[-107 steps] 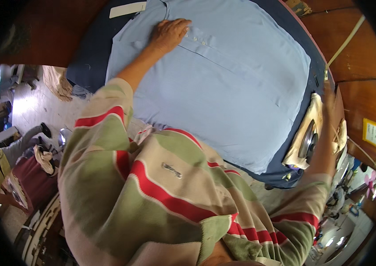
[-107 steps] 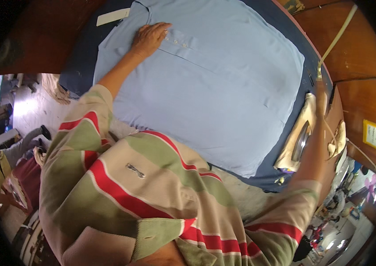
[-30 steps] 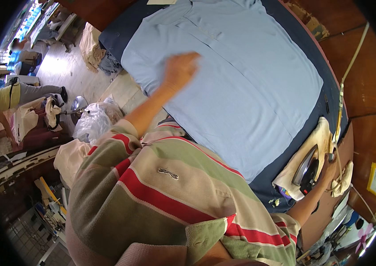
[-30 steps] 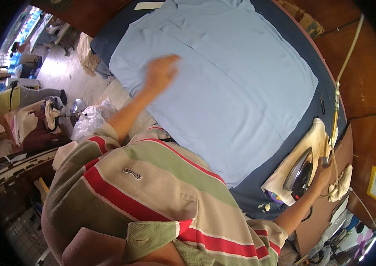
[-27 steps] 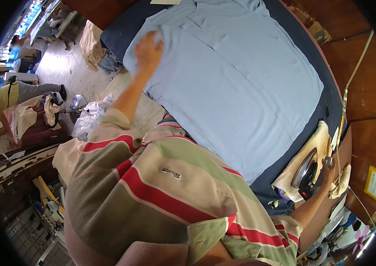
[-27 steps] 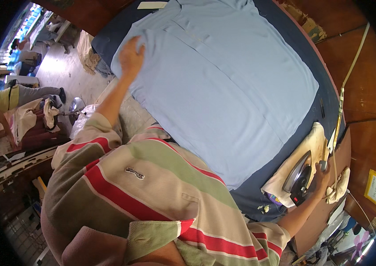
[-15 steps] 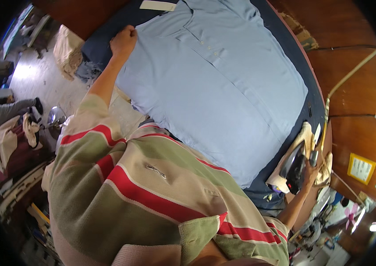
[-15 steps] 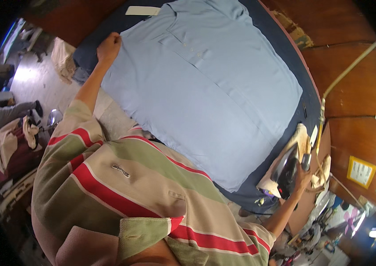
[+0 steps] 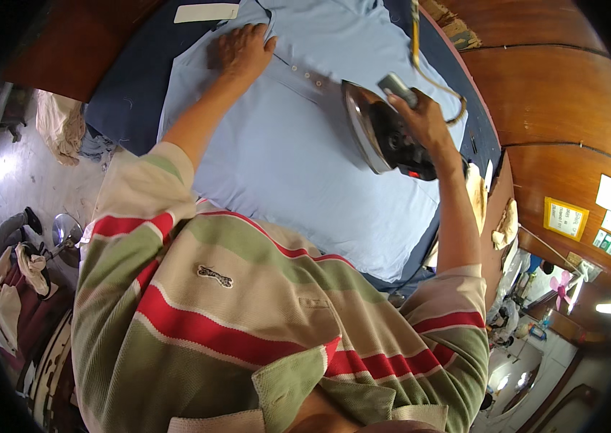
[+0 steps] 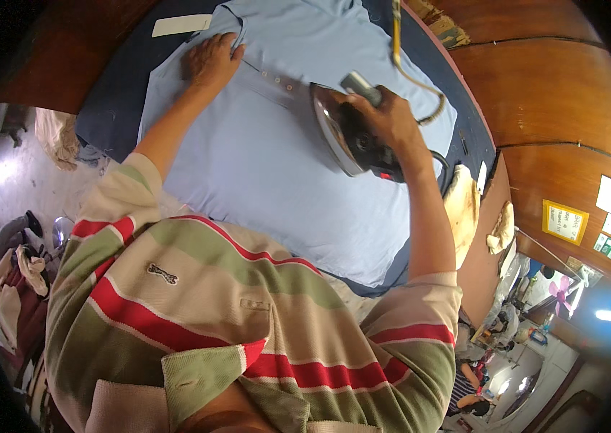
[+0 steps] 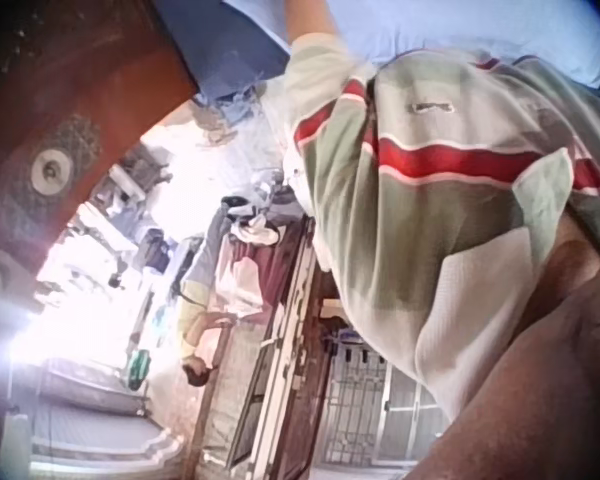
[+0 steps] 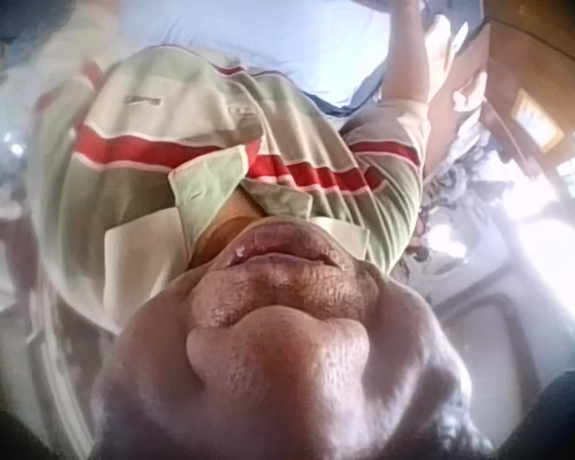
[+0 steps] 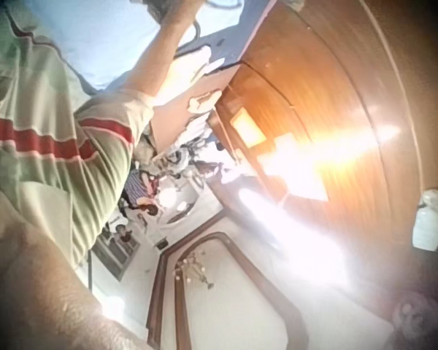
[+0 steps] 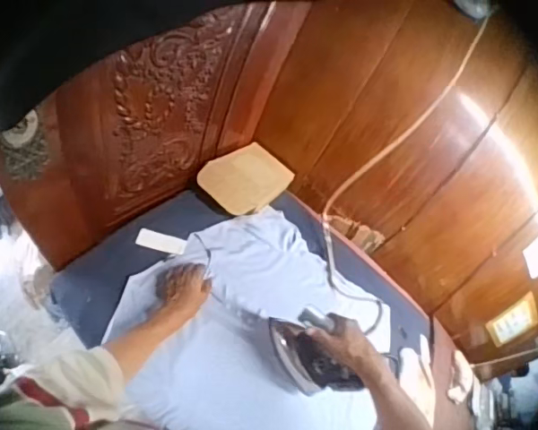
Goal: The person irons a blue button-down shirt on a padded table, pressing the front panels and smoothing the fabric by hand while other workers handle garments in the background.
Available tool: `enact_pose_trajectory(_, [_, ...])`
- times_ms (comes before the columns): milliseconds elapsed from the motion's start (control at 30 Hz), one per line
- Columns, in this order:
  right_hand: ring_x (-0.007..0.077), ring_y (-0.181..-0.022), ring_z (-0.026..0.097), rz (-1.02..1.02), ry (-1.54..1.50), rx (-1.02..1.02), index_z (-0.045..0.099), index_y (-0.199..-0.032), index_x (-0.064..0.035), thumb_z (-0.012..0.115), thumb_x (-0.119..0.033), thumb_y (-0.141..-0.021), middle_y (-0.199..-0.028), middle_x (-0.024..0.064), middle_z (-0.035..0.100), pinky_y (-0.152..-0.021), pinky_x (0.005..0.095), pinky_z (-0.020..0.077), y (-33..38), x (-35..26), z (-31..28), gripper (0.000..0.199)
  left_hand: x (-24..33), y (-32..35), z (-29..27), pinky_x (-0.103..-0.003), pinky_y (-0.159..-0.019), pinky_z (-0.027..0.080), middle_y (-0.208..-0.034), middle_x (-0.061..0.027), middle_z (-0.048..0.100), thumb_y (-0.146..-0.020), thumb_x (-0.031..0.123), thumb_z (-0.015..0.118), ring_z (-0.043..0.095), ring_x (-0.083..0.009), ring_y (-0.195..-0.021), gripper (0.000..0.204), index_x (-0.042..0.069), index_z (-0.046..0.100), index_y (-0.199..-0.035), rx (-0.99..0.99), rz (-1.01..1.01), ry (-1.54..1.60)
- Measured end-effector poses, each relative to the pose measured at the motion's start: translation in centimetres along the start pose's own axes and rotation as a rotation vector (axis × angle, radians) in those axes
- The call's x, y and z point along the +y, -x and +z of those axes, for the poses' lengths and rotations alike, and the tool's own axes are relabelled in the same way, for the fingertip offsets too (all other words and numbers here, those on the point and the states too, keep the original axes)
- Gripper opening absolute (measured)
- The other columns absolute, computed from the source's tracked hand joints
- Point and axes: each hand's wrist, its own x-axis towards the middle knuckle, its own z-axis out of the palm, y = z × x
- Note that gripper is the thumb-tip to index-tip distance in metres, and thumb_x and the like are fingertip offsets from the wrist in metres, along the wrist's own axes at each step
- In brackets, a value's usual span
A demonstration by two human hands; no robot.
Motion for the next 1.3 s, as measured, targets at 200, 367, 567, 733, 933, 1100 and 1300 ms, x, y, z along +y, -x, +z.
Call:
enact_pose_trajectory(200, [0.0316, -0.073, 0.066, -0.016, 0.246, -0.02, 0.063, -0.091, 0.0017, 0.059, -0.052, -0.079, -0.076, 0.0209, 0.065, -0.067, 0.0369, 0.0507, -3.1, -1.8, 3.4, 0.055, 0.1, 0.1, 0.6, -0.049, -0.088, 0.033, -0.102, -0.0014, 0.059, -0.082, 0.035, 0.056, 0.053, -0.0218, -0.101, 0.026, 0.014, 0.059, -0.098, -0.117, -0.139, -0.086])
enact_pose_trajectory(367, [0.0343, -0.074, 0.065, 0.07, 0.205, -0.052, 0.063, -0.091, 0.0001, 0.059, -0.052, -0.078, -0.072, 0.0209, 0.064, -0.069, 0.0383, 0.0503, -3.0, -1.6, 3.5, 0.054, 0.4, -0.1, 0.7, -0.043, -0.083, 0.036, -0.095, -0.0001, 0.06, -0.085, 0.032, 0.053, 0.055, -0.0222, -0.098, 0.018, 0.016, 0.057, -0.092, -0.097, -0.132, -0.129])
enact_pose_trajectory(567, [0.0336, -0.067, 0.064, -0.038, 0.242, -0.097, 0.063, -0.088, 0.0007, 0.059, -0.051, -0.078, -0.069, 0.0205, 0.063, -0.066, 0.0385, 0.0506, -2.6, -1.3, 3.3, 0.053, -0.7, 0.4, 0.9, -0.043, -0.083, 0.036, -0.094, 0.0011, 0.06, -0.085, 0.031, 0.053, 0.055, -0.0214, -0.097, 0.016, 0.016, 0.057, -0.089, -0.09, -0.143, -0.147])
enact_pose_trajectory(733, [0.0316, -0.067, 0.065, 0.008, 0.204, -0.032, 0.064, -0.086, 0.0005, 0.057, -0.052, -0.078, -0.069, 0.0188, 0.063, -0.066, 0.0374, 0.0512, -4.8, -0.3, 3.3, 0.053, -1.4, 1.0, 1.6, -0.04, -0.082, 0.033, -0.085, 0.0043, 0.06, -0.082, 0.029, 0.056, 0.056, -0.0179, -0.088, 0.012, 0.017, 0.058, -0.08, 0.058, -0.085, -0.074])
enact_pose_trajectory(933, [0.0244, -0.062, 0.062, -0.049, 0.156, 0.006, 0.064, -0.091, -0.0003, 0.058, -0.052, -0.079, -0.069, 0.0146, 0.063, -0.062, 0.034, 0.0488, -8.4, 0.0, 1.4, 0.054, -1.3, 0.8, 1.2, -0.039, -0.082, 0.033, -0.081, 0.0039, 0.06, -0.081, 0.027, 0.055, 0.056, -0.0186, -0.087, 0.012, 0.017, 0.058, -0.078, 0.051, -0.098, -0.033])
enact_pose_trajectory(1100, [0.0179, -0.061, 0.056, -0.386, 0.224, 0.009, 0.063, -0.095, 0.0008, 0.06, -0.048, -0.081, -0.067, 0.0115, 0.06, -0.062, 0.0323, 0.0464, -11.5, -2.1, 0.3, 0.051, -1.2, 0.9, 1.0, -0.037, -0.083, 0.033, -0.083, 0.0023, 0.061, -0.082, 0.029, 0.053, 0.056, -0.0186, -0.088, 0.016, 0.015, 0.06, -0.082, 0.039, -0.134, 0.037])
enact_pose_trajectory(1300, [0.0271, -0.071, 0.065, -0.52, 0.293, -0.123, 0.063, -0.104, -0.0003, 0.058, -0.058, -0.077, -0.082, 0.0182, 0.066, -0.07, 0.0346, 0.0507, -15.0, -6.8, 2.2, 0.064, -2.8, 0.3, 1.3, -0.036, -0.082, 0.038, -0.088, -0.0021, 0.064, -0.084, 0.02, 0.051, 0.058, -0.0222, -0.085, 0.014, 0.013, 0.061, -0.092, 0.141, -0.247, 0.419])
